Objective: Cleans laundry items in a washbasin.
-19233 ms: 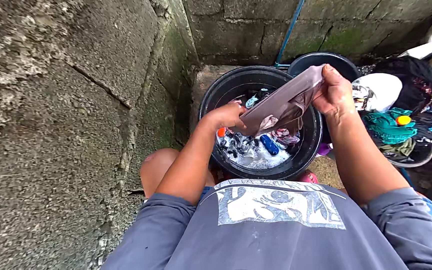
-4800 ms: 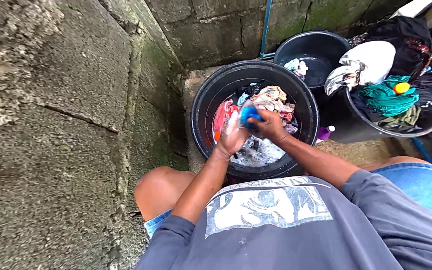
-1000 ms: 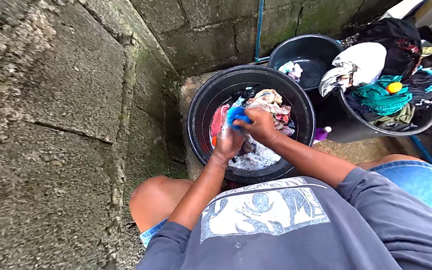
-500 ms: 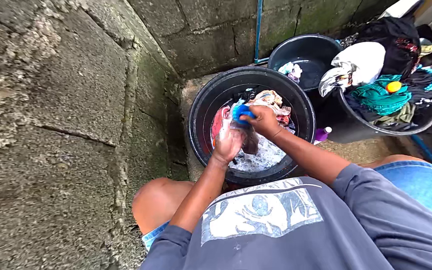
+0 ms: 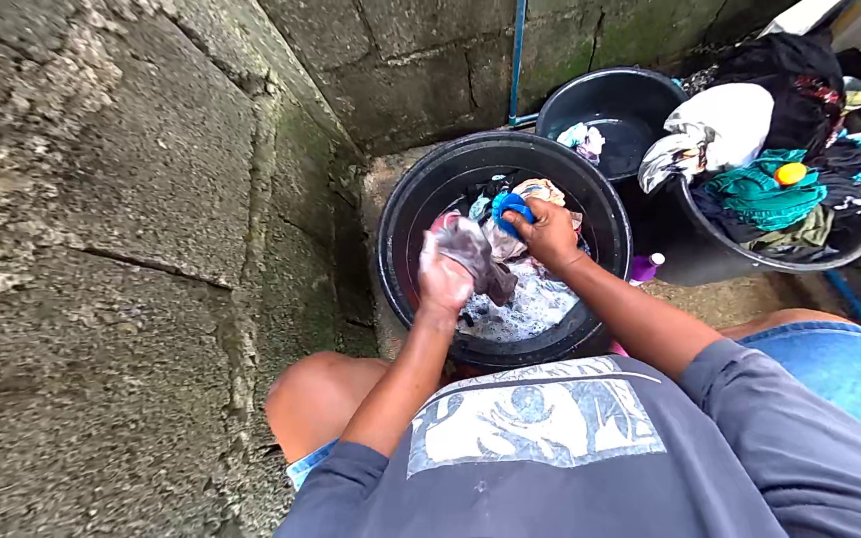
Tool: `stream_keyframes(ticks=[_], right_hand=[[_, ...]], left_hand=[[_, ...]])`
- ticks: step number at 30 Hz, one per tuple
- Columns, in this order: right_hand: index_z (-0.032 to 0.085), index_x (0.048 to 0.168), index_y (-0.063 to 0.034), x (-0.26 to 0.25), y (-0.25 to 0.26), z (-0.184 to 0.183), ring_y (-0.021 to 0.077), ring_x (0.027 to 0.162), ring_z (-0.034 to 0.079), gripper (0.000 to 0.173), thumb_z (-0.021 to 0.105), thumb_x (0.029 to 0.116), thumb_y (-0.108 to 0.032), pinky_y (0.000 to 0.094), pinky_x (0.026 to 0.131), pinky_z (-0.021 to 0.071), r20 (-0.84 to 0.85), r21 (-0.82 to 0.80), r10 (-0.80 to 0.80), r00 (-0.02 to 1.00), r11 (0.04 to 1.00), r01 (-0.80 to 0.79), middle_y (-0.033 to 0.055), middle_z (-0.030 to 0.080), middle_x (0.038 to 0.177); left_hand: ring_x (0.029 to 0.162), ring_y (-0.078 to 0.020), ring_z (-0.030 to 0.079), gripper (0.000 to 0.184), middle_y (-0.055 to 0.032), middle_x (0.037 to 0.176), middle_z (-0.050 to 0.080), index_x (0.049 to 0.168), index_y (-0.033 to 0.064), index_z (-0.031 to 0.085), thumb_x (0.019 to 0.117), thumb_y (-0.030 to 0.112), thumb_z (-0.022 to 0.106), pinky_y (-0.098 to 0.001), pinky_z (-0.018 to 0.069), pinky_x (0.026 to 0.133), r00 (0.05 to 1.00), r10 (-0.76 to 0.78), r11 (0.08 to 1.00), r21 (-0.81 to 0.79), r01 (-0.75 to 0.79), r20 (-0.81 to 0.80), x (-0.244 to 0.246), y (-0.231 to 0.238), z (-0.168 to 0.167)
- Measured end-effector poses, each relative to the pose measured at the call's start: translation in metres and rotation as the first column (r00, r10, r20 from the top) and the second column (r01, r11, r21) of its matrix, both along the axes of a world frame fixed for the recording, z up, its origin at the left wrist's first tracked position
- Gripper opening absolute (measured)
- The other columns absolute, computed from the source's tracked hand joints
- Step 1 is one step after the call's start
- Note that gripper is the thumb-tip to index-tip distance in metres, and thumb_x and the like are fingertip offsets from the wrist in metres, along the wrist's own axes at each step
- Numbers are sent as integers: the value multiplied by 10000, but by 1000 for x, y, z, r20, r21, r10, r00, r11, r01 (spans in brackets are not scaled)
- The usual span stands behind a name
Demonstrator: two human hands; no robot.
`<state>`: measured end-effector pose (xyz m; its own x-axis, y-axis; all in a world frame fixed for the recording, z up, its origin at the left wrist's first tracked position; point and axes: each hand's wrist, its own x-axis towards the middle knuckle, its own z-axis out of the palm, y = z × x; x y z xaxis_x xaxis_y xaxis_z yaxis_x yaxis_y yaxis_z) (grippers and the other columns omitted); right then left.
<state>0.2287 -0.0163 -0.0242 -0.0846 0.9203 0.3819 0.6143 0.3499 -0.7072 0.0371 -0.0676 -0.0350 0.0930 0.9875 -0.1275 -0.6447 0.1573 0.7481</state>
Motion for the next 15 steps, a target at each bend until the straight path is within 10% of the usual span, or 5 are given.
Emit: stream_keyframes(ticks=[3, 6, 9, 12, 15], right_hand=[[679, 921, 39, -3, 3, -8, 364, 817, 689, 493, 643, 998, -447, 603, 771, 526, 14, -121, 30, 999, 992, -28, 204, 690, 842], [692, 940, 26, -9, 2, 4, 322, 822, 685, 463, 639, 1005, -429, 570, 793, 524, -60, -176, 5, 998, 984, -15, 183, 693, 846], [721, 934, 17, -40, -14, 29, 236, 787, 693, 371, 696, 970, -352, 476, 762, 562, -232, 14, 125, 965, 992, -126, 140, 714, 841], [680, 847, 34, -56, -30, 12, 279, 727, 696, 376, 724, 946, -326, 474, 682, 579, -153, 282, 295, 943, 928, -245, 163, 680, 759], [730, 964, 57, -22, -10, -22, 330, 843, 731, 394, 692, 969, -335, 555, 798, 580, -115, 111, 136, 984, 986, -123, 205, 738, 881]], left_hand=[[1049, -169, 649, 372, -44, 1163, 664, 1298, 137, 557, 1105, 349, 320, -373, 557, 902, 998, -60, 972, -226, 57, -7, 12, 3, -17], [1201, -169, 598, 480, -27, 1321, 624, 1426, 188, 494, 1111, 426, 220, -397, 514, 1013, 982, -180, 980, -97, 174, -53, 13, -1, -11], [1180, -154, 610, 555, 1, 1285, 646, 1385, 209, 516, 1076, 554, 210, -412, 533, 976, 958, -213, 975, 27, 222, -193, 13, -4, -11], [939, -105, 663, 247, 13, 1020, 689, 1152, 171, 619, 1047, 307, 441, -334, 576, 806, 971, -47, 992, 103, 73, -236, 19, -13, -7], [1309, -206, 535, 532, -54, 1433, 556, 1497, 183, 401, 1091, 445, 179, -432, 444, 1106, 984, -136, 979, 139, 152, -115, 14, -12, 7]])
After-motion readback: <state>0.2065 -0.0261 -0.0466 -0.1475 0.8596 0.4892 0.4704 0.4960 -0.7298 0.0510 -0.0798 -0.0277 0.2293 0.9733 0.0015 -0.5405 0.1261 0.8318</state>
